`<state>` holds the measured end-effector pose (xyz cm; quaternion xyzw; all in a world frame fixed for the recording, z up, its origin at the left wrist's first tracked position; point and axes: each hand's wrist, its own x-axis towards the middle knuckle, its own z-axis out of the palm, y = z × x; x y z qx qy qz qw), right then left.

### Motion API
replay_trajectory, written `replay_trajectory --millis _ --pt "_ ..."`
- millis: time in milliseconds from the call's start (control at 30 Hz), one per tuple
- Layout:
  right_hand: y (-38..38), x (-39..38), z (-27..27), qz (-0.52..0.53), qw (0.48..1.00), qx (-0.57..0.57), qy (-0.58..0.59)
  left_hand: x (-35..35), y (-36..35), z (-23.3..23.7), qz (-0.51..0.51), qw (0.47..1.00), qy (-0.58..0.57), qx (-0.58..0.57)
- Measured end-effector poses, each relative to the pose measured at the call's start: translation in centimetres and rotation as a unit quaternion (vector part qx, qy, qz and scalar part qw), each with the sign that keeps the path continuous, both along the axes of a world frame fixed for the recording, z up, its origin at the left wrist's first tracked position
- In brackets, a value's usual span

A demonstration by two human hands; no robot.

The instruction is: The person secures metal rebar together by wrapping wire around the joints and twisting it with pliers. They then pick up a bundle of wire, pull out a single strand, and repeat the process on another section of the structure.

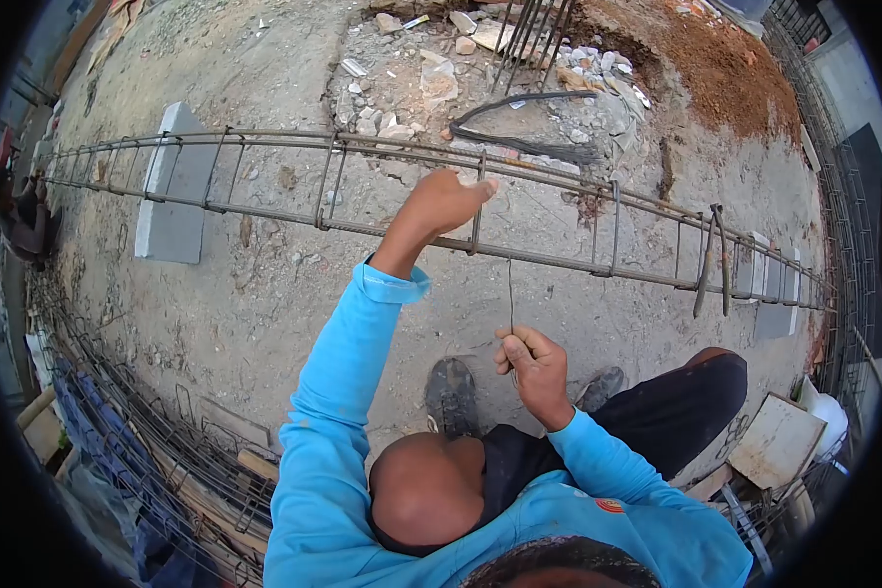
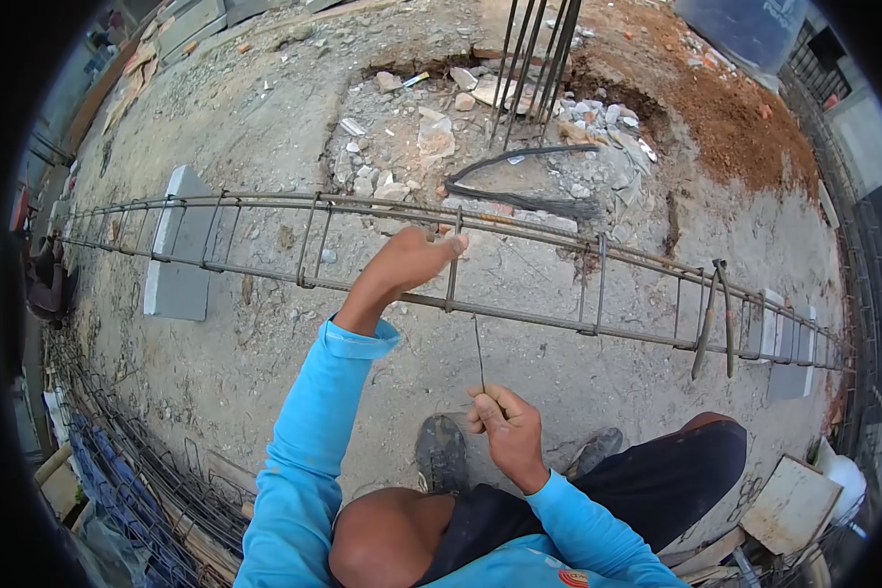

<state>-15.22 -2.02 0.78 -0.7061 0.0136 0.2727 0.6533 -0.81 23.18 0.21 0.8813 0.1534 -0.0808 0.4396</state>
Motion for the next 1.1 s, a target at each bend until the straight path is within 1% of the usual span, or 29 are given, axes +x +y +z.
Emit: replay_trajectory --millis 33,67,133,167,200,233,267,300,367,400,467,500,533,567,600,633,667,700,733,800,833,867,900,933,967,1033,1067,1100 --pt "-0.4 -0.1 0.0 -0.002 1.000 -0.004 0.001 0.9 1.6 1.1 0.031 0.992 0.084 -0.093" --pt "-0.7 -0.1 0.0 -0.007 1.000 -0.006 -0.003 1.3 2.6 0.7 0.030 0.992 0.084 -0.094" --pt "-1.1 -0.2 -0.2 -0.013 1.000 -0.004 -0.007 1.8 3.9 -2.0 0.104 0.984 0.024 -0.142" --pt "-1.2 -0.2 -0.5 -0.016 1.000 -0.004 -0.002 2.3 1.4 -6.2 0.112 0.987 -0.077 0.088" --pt "-1.3 -0.4 -0.7 -0.018 1.000 -0.004 0.004 2.0 -1.8 -5.2 0.112 0.987 -0.074 0.090" --pt "-1.1 -0.6 -0.7 -0.015 1.000 -0.004 0.008 1.6 -5.1 -3.1 0.200 0.973 -0.098 0.053" --pt "-0.7 -0.6 -0.6 -0.014 1.000 -0.010 0.012 1.2 -6.6 -2.0 0.286 0.950 -0.122 0.016" --pt "-0.4 -0.6 -0.6 -0.017 1.000 -0.014 0.015 1.2 -6.4 -2.3 0.286 0.951 -0.121 0.019" --pt "-0.5 -0.7 -0.5 -0.010 1.000 -0.008 0.013 1.6 -6.0 -2.7 0.288 0.950 -0.114 -0.036" --pt "-0.5 -0.7 -0.4 -0.001 1.000 -0.002 0.009 1.7 -5.7 -3.2 0.286 0.951 -0.113 -0.035" --pt "-0.6 -0.6 -0.1 0.007 1.000 -0.010 0.022 1.5 -4.5 -4.2 0.266 0.944 -0.106 -0.164" --pt "-0.7 -0.6 0.0 0.014 0.999 -0.020 0.035 0.9 -3.9 -3.4 0.221 0.958 -0.132 -0.127" --pt "-0.7 -0.5 0.2 0.014 0.999 -0.022 0.037 0.3 -2.9 -2.1 0.221 0.958 -0.129 -0.129" --pt "-0.6 -0.3 0.3 0.036 0.997 -0.037 0.059 -0.4 -1.7 -0.6 0.099 0.986 -0.089 -0.098" --pt "-0.5 -0.2 0.3 0.058 0.994 -0.051 0.082 -1.1 -0.5 0.4 -0.026 0.996 -0.047 -0.065" --pt "-0.2 0.0 0.2 0.059 0.993 -0.052 0.085 -1.9 0.5 0.8 -0.080 0.995 -0.047 -0.045" --pt "0.4 0.2 0.0 0.070 0.990 -0.050 0.110 -2.4 1.0 0.6 -0.079 0.995 -0.046 -0.046" --pt "1.0 0.5 -0.2 0.082 0.986 -0.048 0.135 -2.8 1.4 0.3 -0.054 0.998 -0.022 -0.030" --pt "1.6 0.8 -0.8 0.085 0.986 -0.049 0.135 -3.1 1.7 0.0 -0.029 0.999 0.001 -0.014" --pt "2.8 1.5 -1.9 0.057 0.980 0.013 0.190 -3.7 1.7 -0.7 -0.009 1.000 -0.007 -0.002" --pt "3.4 2.0 -2.1 0.059 0.980 0.011 0.190 -3.9 1.8 -1.0 0.010 1.000 -0.014 0.010" --pt "4.1 2.4 -2.3 0.035 0.984 0.032 0.172 -4.0 1.8 -1.2 0.011 1.000 -0.014 0.009" --pt "4.6 2.6 -2.4 0.010 0.987 0.053 0.154 -4.0 1.5 -0.7 0.012 0.999 -0.001 -0.035" --pt "4.9 2.7 -2.6 0.011 0.987 0.051 0.155 -4.0 1.3 -0.4 0.014 0.997 0.010 -0.079" --pt "5.2 3.0 -2.8 0.004 0.988 0.056 0.145 -4.0 1.2 -0.4 0.014 0.997 0.009 -0.080" --pt "5.7 3.1 -3.4 -0.008 0.989 0.061 0.133 -3.8 0.9 -0.4 0.003 0.988 0.017 -0.156" --pt "5.8 3.0 -3.7 -0.016 0.989 0.063 0.131 -3.7 0.8 -0.3 -0.001 0.987 0.017 -0.157" --pt "6.0 2.9 -4.0 -0.023 0.989 0.064 0.130 -3.8 0.8 -0.2 0.009 0.983 0.024 -0.183"
